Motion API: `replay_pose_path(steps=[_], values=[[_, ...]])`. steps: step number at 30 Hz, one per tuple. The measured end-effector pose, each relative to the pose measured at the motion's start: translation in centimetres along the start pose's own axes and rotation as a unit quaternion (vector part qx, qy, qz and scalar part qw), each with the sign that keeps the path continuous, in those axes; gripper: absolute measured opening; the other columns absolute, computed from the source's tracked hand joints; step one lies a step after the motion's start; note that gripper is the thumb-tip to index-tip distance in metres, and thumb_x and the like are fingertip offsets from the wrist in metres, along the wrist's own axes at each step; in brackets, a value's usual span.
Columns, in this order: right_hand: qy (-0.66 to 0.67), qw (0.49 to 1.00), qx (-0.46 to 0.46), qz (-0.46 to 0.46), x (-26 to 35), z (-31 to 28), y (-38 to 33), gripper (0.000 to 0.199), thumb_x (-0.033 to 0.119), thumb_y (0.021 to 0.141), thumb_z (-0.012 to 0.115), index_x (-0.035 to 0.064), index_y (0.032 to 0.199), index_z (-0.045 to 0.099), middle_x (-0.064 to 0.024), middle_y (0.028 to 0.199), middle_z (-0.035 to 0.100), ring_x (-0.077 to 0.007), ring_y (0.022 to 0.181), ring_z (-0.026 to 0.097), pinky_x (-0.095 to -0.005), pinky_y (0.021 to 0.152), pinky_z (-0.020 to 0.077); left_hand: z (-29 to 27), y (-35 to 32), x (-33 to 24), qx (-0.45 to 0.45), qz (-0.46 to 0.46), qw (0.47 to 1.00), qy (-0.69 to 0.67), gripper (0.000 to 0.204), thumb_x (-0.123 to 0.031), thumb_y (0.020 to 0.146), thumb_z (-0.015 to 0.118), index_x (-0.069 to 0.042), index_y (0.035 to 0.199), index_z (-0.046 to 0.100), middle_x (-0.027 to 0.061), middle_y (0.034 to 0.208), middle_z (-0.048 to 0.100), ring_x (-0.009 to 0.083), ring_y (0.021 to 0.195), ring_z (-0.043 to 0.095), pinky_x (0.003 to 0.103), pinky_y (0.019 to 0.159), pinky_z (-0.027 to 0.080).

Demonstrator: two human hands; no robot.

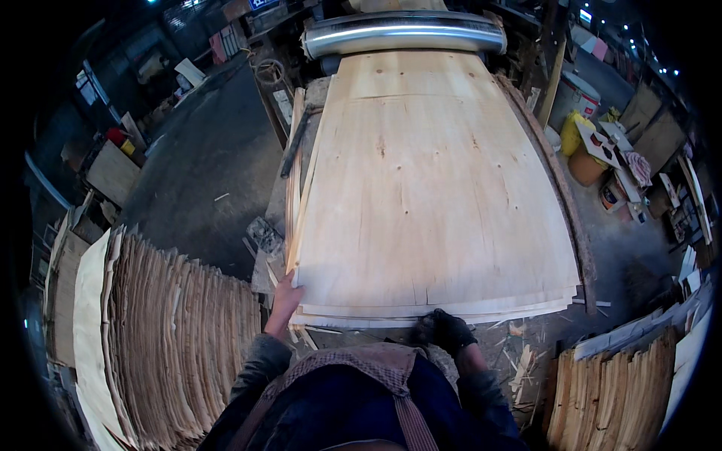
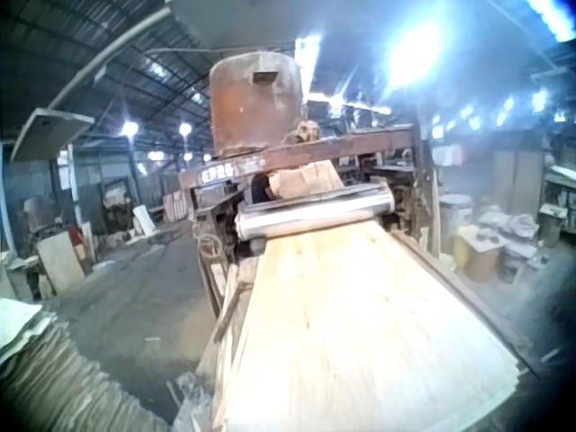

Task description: The person glues and stacks sheets of wood veneer by feeding them through an industrial roller machine and then placing them onto a large stack.

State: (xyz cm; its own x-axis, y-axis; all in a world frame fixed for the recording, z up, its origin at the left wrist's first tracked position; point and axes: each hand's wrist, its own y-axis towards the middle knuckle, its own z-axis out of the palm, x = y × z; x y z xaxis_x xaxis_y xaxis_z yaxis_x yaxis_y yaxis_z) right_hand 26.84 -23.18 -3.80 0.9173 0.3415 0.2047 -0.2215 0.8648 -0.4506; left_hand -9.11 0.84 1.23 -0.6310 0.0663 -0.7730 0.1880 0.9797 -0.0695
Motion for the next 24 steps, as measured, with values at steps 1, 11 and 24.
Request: replay_pose_path(steps=[1,11,24], values=[[0.003,1.000,-0.006,-0.004,0.0,-0.1,-0.2,0.033,0.026,0.094,0.042,0.0000,0.108,0.055,-0.0184,0.105,0.060,-0.0339,0.102,0.054,-0.0477,0.091,0.0420,0.8,-0.2,0.0,-0.036,0.019,0.998,0.054,0.060,-0.007,0.068,0.060,0.009,0.124,0.044,0.0259,0.114,0.054,0.0344,0.105,0.054,0.035,0.092,0.042],[0.029,0.990,-0.055,-0.127,0.9,2.9,0.7,0.021,0.026,0.091,0.049,0.0082,0.089,0.059,-0.0067,0.086,0.062,-0.0200,0.084,0.060,-0.0417,0.079,0.0479,1.3,-0.6,-0.5,-0.056,0.028,0.992,0.108,0.063,-0.012,0.071,0.064,0.009,0.126,0.039,0.0293,0.116,0.048,0.0407,0.104,0.051,0.041,0.090,0.043],[-0.160,0.961,-0.152,-0.168,12.5,7.5,7.3,0.012,0.028,0.089,0.054,0.0163,0.086,0.057,-0.0023,0.056,0.049,-0.0171,0.050,0.048,-0.0363,0.053,0.0442,2.3,-0.5,0.8,-0.065,0.030,0.992,0.104,0.058,-0.021,0.076,0.066,0.001,0.126,0.045,0.0269,0.124,0.044,0.0387,0.112,0.048,0.039,0.095,0.040]])
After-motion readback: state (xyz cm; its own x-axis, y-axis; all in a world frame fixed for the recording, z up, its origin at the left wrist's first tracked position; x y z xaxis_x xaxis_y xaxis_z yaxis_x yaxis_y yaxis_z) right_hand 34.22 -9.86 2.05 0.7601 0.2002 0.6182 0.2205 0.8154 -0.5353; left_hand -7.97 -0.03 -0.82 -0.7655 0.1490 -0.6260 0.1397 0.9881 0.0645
